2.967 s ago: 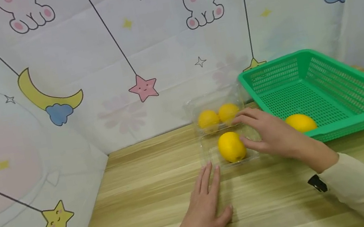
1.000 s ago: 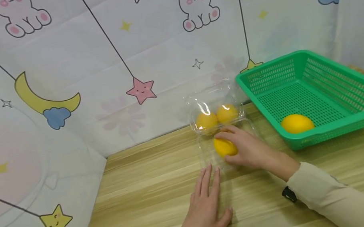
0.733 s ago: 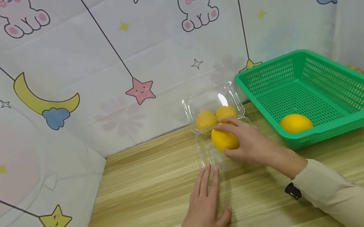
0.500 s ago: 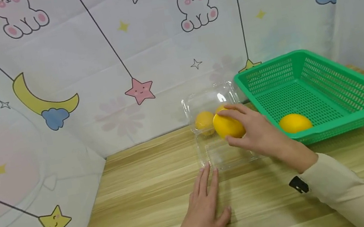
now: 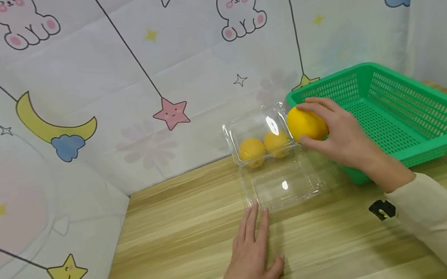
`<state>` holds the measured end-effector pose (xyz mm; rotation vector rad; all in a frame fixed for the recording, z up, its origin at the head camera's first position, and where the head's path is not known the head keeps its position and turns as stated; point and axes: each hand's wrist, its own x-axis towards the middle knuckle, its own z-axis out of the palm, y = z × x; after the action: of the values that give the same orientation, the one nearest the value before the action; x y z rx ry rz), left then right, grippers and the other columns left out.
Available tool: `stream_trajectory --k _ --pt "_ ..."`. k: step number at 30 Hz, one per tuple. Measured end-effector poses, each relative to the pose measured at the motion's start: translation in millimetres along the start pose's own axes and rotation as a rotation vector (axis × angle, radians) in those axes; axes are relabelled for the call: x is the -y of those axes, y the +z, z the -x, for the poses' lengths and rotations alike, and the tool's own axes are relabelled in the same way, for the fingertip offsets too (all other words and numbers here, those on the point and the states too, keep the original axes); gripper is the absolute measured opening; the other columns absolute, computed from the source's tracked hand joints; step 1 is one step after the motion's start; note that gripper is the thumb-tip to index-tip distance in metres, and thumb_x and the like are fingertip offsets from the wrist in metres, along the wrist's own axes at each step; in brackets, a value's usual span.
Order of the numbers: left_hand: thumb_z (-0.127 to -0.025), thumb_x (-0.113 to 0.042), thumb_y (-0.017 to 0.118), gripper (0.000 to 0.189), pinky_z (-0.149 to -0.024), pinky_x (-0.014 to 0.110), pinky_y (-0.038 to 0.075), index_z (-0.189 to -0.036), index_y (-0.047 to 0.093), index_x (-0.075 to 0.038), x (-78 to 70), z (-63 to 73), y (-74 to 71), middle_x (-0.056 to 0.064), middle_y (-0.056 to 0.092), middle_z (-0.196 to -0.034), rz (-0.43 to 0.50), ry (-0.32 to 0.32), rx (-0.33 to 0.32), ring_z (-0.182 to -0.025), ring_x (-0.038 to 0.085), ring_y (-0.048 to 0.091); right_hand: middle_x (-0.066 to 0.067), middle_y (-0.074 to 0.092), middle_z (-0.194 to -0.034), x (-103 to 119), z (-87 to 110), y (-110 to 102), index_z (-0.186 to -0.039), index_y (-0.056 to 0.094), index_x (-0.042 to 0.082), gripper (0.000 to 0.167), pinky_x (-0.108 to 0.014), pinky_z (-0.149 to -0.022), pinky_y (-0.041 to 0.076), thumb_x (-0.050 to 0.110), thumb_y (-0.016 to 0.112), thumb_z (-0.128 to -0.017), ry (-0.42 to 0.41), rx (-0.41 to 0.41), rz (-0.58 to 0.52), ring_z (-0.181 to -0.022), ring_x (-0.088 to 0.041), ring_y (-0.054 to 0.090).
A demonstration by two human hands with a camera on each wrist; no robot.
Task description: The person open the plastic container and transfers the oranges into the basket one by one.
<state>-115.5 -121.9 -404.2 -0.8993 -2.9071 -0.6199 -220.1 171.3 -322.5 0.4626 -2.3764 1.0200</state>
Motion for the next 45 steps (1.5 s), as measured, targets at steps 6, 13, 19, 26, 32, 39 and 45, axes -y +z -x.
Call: stream_trajectory --k 6,13,19,26,32,39,45 --pt "-0.097 -0.025 0.070 0.090 -0.111 0.073 0.039 -0.169 0.021 -0.002 0.2 0.5 0.6 0.017 0.007 -0.178 0.008 0.002 0.000 -0.163 0.039 0.012 -0.025 0.042 -0.160 -16 -0.5 -5 -0.150 0.054 0.003 0.061 -0.073 -0.097 0.052 0.013 0.075 -0.094 0.072 -0.020 0.031 -0.132 -0.058 0.050" --pt "-0.096 -0.025 0.071 0.091 -0.111 0.071 0.040 -0.169 0.021 -0.003 -0.4 -0.1 2.7 0.017 0.008 -0.178 -0.002 -0.008 0.007 -0.163 0.038 0.013 -0.026 0.040 -0.160 -29 -1.8 -17 -0.154 0.050 0.005 0.062 -0.077 -0.098 0.048 0.017 0.074 -0.098 0.123 0.030 0.076 -0.132 -0.059 0.046" --pt "-0.096 -0.025 0.071 0.091 -0.111 0.070 0.040 -0.169 0.021 -0.003 0.2 -0.2 3.4 0.016 0.008 -0.178 -0.003 -0.012 0.010 -0.163 0.037 0.012 -0.027 0.037 -0.162 -37 -4.1 -24 -0.157 0.046 0.006 0.064 -0.078 -0.098 0.047 0.022 0.071 -0.101 0.161 0.078 0.117 -0.132 -0.058 0.046" --pt "-0.096 -0.026 0.071 0.092 -0.111 0.072 0.039 -0.169 0.020 -0.004 -0.6 -0.2 3.1 0.016 0.008 -0.178 -0.004 -0.015 0.014 -0.163 0.037 0.012 -0.031 0.033 -0.161 -49 -7.9 -23 -0.161 0.038 0.005 0.067 -0.076 -0.092 0.048 0.028 0.066 -0.104 0.219 0.144 0.133 -0.124 -0.056 0.047" --pt "-0.096 -0.025 0.071 0.091 -0.112 0.071 0.040 -0.169 0.022 -0.004 -1.5 0.0 2.7 0.016 0.008 -0.178 -0.004 -0.018 0.013 -0.163 0.037 0.012 -0.036 0.027 -0.159 -56 -12.8 -23 -0.164 0.026 -0.003 0.076 -0.075 -0.095 0.047 0.029 0.064 -0.106 0.284 0.255 0.168 -0.124 -0.057 0.046" --pt "-0.096 -0.026 0.072 0.092 -0.112 0.071 0.039 -0.169 0.021 -0.003 -2.1 -0.5 2.4 0.016 0.008 -0.178 -0.003 -0.018 0.011 -0.163 0.037 0.011 -0.040 0.022 -0.158 -62 -13.6 -21 -0.163 0.019 -0.010 0.075 -0.072 -0.096 0.047 0.026 0.058 -0.109 0.324 0.326 0.189 -0.120 -0.057 0.045" --pt "-0.096 -0.026 0.071 0.092 -0.112 0.073 0.038 -0.169 0.020 -0.004 -0.6 -0.1 1.5 0.015 0.006 -0.178 0.012 -0.020 0.019 -0.163 0.037 0.011 -0.041 0.019 -0.159 -67 -13.9 -17 -0.164 0.015 -0.010 0.075 -0.073 -0.097 0.047 0.026 0.054 -0.111 0.341 0.363 0.176 -0.122 -0.058 0.045"
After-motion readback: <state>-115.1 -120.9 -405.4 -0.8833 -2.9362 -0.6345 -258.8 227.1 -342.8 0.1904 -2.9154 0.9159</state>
